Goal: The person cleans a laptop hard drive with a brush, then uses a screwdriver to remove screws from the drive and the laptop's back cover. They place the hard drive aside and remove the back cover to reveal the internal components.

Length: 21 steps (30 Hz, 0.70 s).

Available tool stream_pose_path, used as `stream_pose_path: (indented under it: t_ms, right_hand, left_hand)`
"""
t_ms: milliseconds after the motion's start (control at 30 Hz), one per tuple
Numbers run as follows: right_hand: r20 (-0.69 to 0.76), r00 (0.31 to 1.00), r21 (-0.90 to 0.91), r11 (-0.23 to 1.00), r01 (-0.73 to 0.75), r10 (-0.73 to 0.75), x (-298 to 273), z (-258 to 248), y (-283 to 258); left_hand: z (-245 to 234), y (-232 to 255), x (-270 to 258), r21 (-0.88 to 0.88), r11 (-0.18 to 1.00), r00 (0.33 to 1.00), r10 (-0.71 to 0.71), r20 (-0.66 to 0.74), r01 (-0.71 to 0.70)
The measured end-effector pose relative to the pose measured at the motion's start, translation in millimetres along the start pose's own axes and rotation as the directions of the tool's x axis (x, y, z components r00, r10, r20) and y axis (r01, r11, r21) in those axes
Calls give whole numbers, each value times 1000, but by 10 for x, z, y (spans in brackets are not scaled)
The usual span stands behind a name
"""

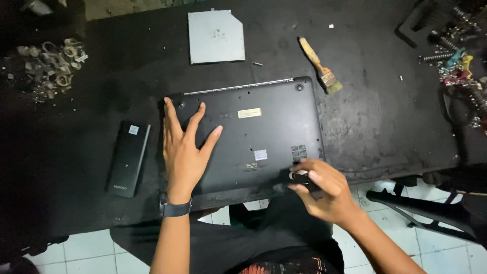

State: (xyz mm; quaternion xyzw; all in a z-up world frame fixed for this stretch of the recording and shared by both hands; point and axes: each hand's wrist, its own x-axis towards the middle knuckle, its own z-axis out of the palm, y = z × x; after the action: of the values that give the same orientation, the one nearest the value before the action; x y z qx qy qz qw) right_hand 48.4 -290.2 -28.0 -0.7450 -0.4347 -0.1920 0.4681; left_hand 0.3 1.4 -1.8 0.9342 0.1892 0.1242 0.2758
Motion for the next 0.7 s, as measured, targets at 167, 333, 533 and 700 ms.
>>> stream_pose_path:
  t_ms: [167, 333, 533, 700]
  right_hand:
    - [115, 993, 131, 991, -33, 18, 52, -35, -12]
    - [171, 984, 102, 993, -63, 45, 219, -91, -100]
    - [54, 994, 123, 988, -97, 91, 186, -35, -150]
    - [64, 982, 393, 900, -188, 177, -12, 559, -208]
  left_hand:
    - [3, -20, 4, -14, 1000, 1000, 5, 23, -4]
    - [-3, -3, 4, -7, 1000, 1000, 3, 21, -3]
    - [102, -114, 8, 37, 999, 1000, 15, -1, -15]
    - [39, -55, -13, -6, 999, 999, 40, -37, -40]
